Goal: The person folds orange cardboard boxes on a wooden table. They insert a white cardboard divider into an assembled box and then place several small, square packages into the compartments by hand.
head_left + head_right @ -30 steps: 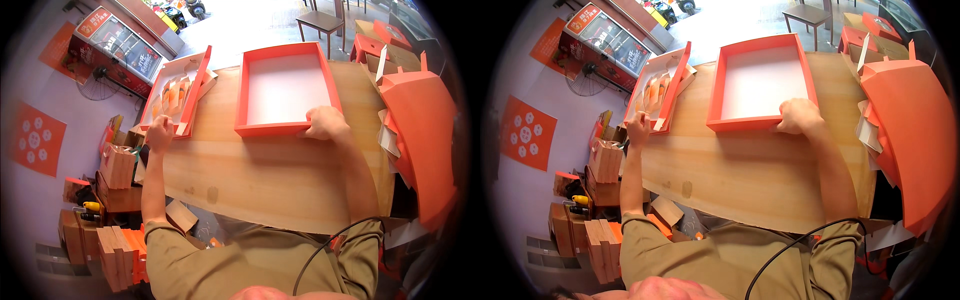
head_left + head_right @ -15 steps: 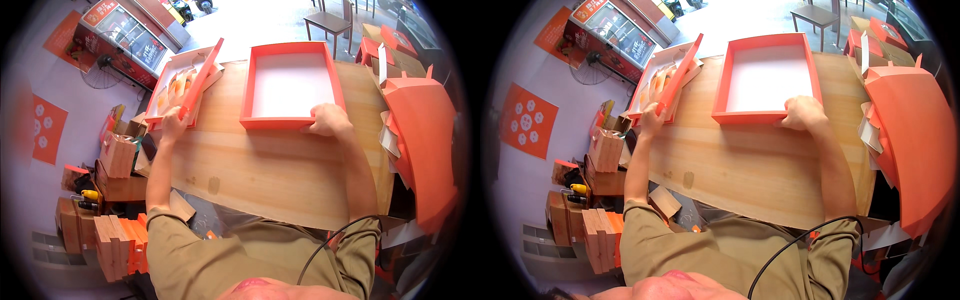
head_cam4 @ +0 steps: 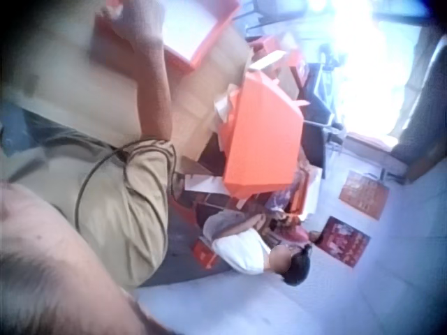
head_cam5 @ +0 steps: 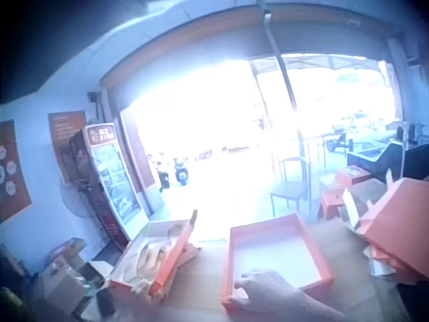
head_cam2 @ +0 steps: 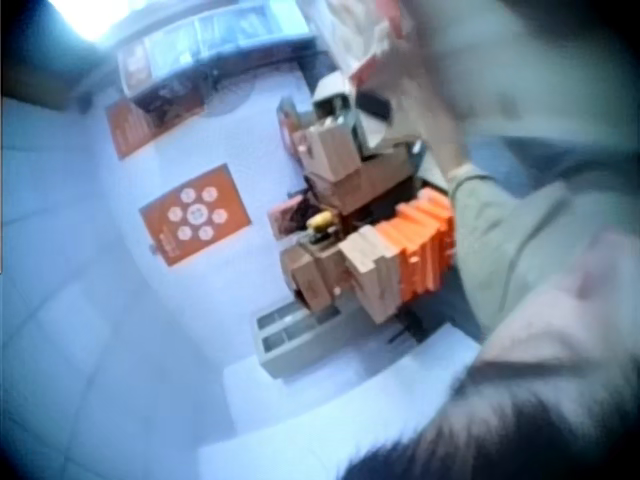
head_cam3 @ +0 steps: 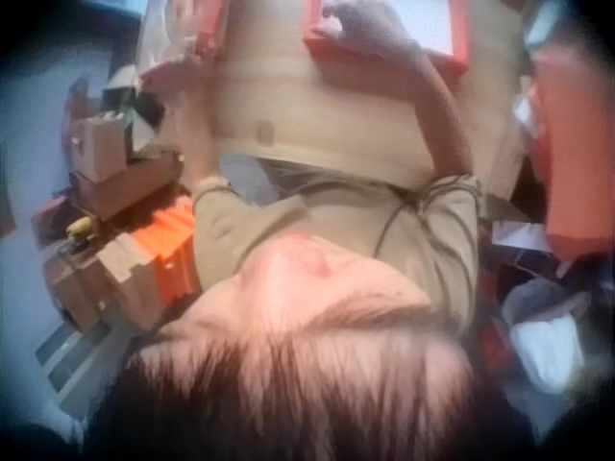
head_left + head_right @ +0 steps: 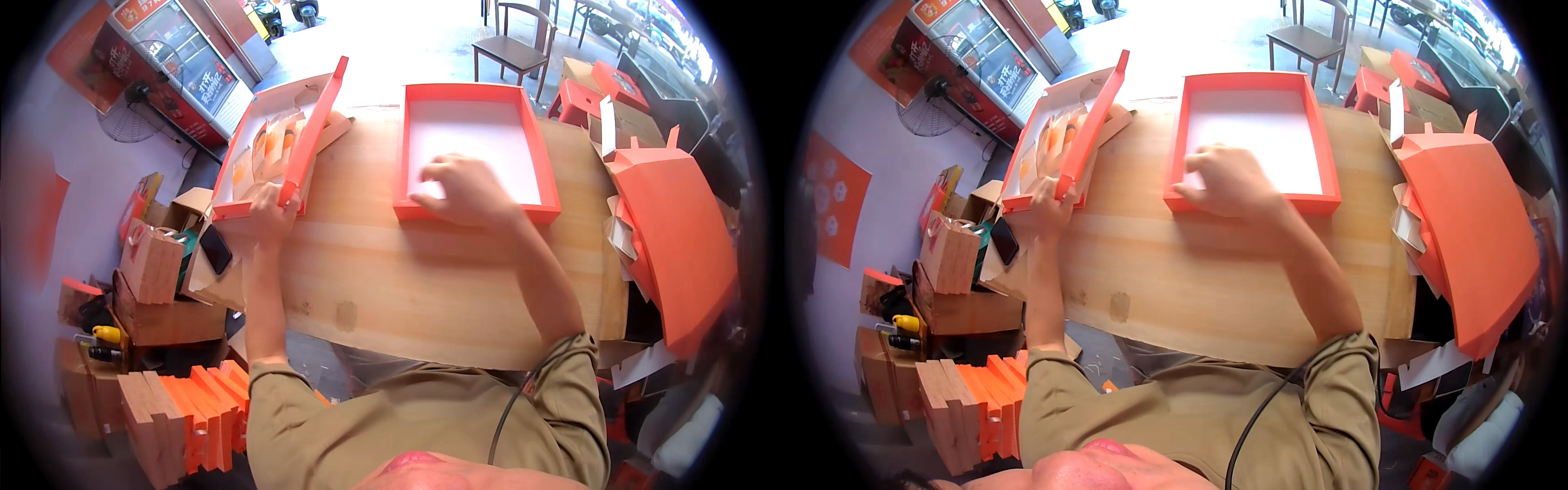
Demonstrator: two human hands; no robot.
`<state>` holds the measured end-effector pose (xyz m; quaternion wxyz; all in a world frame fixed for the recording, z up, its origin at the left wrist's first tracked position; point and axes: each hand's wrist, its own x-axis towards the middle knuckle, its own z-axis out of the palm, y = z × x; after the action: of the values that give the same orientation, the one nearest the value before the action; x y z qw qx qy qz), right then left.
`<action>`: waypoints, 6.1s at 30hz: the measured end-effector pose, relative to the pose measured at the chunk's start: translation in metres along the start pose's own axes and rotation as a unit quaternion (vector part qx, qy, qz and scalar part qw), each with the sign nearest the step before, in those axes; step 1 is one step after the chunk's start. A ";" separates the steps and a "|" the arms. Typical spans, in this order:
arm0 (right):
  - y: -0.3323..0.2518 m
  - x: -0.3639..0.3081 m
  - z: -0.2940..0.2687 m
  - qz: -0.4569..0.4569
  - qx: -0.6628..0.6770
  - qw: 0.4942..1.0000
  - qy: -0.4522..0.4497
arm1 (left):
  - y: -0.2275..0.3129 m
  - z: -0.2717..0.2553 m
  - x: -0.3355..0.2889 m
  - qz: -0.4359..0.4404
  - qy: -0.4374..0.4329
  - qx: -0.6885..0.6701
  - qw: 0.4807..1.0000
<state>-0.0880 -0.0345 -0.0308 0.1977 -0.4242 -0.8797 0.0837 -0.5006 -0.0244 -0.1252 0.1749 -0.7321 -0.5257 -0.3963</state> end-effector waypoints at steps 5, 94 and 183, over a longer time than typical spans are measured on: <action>-0.037 0.150 0.088 0.028 -0.078 0.973 -0.217 | 0.003 0.005 0.000 -0.011 0.003 0.003 1.000; 0.235 -0.059 0.016 0.189 0.219 0.942 0.168 | 0.090 0.066 0.061 -0.303 -0.265 -0.494 0.771; 0.117 -0.066 -0.108 0.285 0.247 0.922 0.087 | 0.067 0.108 -0.021 -0.234 -0.016 -0.636 0.735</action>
<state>0.0782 -0.0148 0.0121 0.3394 -0.6003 -0.6524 0.3143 -0.4002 0.0091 -0.1978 -0.4383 -0.5328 -0.3084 -0.6549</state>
